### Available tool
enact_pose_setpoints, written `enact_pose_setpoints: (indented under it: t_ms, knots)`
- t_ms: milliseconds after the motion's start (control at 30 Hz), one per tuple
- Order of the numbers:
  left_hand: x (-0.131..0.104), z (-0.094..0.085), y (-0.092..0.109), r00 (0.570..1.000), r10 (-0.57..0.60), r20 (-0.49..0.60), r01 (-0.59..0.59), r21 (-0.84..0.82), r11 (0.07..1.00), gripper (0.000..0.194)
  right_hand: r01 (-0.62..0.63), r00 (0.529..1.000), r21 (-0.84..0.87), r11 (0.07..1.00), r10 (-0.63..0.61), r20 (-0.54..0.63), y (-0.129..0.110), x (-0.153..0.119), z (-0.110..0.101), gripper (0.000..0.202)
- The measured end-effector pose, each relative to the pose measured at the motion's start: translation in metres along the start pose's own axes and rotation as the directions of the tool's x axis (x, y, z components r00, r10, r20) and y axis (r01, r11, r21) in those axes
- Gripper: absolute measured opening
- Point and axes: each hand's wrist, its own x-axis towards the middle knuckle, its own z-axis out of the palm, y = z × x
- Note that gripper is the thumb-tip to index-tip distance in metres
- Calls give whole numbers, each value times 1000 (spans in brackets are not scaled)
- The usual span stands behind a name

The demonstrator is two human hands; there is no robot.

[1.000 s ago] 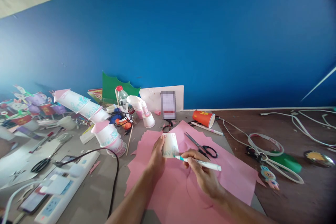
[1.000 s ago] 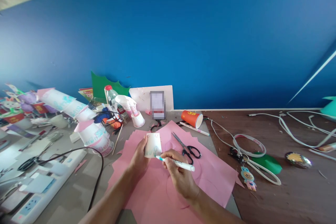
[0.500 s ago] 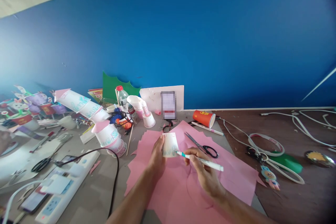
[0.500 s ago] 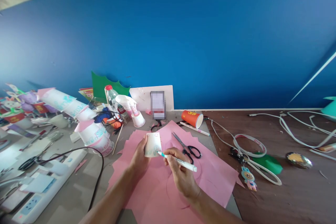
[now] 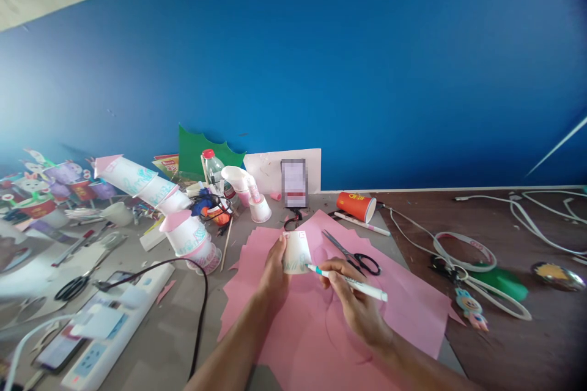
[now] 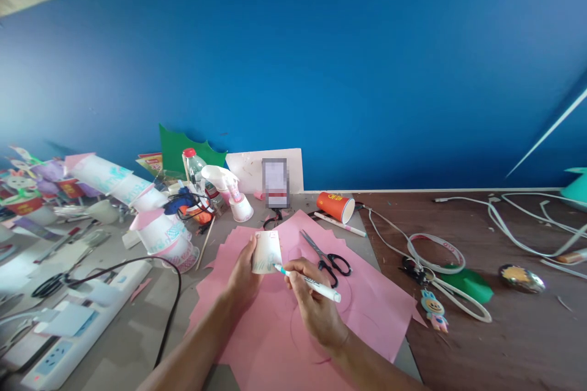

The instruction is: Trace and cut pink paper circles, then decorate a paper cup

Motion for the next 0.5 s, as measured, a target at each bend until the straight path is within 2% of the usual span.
enact_pose_setpoints:
  t_ms: [200,400,500]
  knots:
    - [-2,2,3,1000,-7,14,7,-17,1000,44,14,999,9,1000,-15,28,3,-1,-1,29]
    - [0,2,1,999,-35,-7,35,-46,998,44,22,997,31,999,-19,-74,0,1,1,28]
    - [0,2,1,1000,-24,-3,24,-22,999,45,0,996,20,1000,1,-87,0,0,1,29]
